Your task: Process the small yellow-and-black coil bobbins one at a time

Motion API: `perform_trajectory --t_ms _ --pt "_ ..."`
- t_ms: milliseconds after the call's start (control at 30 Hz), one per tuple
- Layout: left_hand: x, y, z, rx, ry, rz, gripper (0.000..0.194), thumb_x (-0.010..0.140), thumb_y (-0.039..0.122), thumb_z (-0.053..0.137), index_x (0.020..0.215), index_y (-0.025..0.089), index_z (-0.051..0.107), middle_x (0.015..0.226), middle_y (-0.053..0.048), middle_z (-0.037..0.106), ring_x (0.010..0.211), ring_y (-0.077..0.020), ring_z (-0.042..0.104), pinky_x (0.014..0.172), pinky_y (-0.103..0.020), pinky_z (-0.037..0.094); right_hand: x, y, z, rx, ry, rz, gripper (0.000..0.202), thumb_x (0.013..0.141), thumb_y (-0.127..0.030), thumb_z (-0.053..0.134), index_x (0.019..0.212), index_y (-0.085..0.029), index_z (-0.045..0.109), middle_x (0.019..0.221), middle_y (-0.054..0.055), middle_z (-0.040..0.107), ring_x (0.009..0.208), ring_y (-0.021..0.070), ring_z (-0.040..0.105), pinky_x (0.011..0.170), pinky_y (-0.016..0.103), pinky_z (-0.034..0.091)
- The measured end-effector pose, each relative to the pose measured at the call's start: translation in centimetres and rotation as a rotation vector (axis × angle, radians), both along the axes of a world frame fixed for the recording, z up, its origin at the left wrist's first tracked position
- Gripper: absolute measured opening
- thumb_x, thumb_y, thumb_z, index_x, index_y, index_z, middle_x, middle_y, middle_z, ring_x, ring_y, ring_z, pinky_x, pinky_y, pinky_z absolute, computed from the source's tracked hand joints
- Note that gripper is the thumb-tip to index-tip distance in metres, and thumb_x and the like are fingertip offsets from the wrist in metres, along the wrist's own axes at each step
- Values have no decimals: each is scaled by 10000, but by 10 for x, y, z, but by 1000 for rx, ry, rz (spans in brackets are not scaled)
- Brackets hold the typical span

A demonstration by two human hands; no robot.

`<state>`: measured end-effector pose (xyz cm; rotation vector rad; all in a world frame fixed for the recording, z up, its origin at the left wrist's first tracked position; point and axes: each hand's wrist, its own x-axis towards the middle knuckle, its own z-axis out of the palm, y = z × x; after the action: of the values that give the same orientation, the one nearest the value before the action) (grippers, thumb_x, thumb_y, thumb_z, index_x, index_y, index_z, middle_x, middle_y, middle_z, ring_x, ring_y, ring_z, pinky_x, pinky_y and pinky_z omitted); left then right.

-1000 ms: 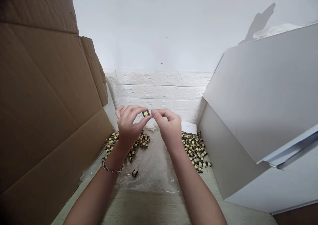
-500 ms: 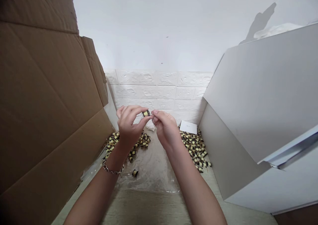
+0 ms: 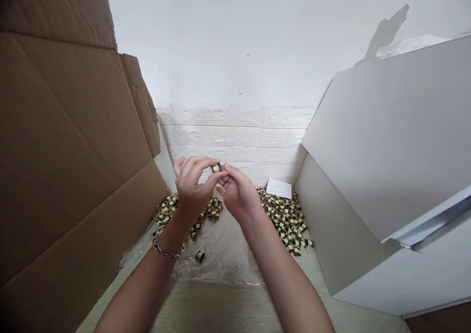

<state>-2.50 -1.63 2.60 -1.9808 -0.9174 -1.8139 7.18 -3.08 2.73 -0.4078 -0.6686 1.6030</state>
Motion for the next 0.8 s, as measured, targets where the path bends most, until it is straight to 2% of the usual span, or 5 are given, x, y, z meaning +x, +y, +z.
perform_trajectory --t_ms 233,367,600,700,800 --pt "2 -1 -1 4 -49 -43 92 712 280 591 771 210 584 758 8 616 739 -135 561 885 -345 250 -2 11 -7 -142 62 86 47 698 -220 545 690 -186 513 571 -70 495 530 63 459 583 221 370" --pt "1 -1 1 43 -39 -33 98 697 272 611 766 207 590 749 6 619 727 -134 565 881 -344 257 4 28 -17 -232 -2 -33 55 708 -264 549 700 -210 539 549 -84 492 530 69 463 616 249 362" --pt "0 5 -1 36 -5 -22 117 684 273 628 779 216 590 753 9 619 736 -132 565 871 -343 260 14 23 -8 91 -115 -280 289 636 -474 607 708 -195 630 617 -51 524 574 59 454 582 205 324" --pt "0 4 -1 37 -5 -20 116 687 278 625 780 217 591 752 8 621 730 -131 565 878 -344 257 15 15 -2 192 -198 -355 287 599 -455 645 679 -179 643 612 -34 527 594 69 443 573 206 313" --pt "0 2 0 42 -2 -21 112 690 279 623 775 215 590 749 7 623 727 -131 567 873 -341 263 16 12 -1 211 -272 -390 227 595 -406 664 639 -185 633 621 -32 541 604 76 443 610 217 320"
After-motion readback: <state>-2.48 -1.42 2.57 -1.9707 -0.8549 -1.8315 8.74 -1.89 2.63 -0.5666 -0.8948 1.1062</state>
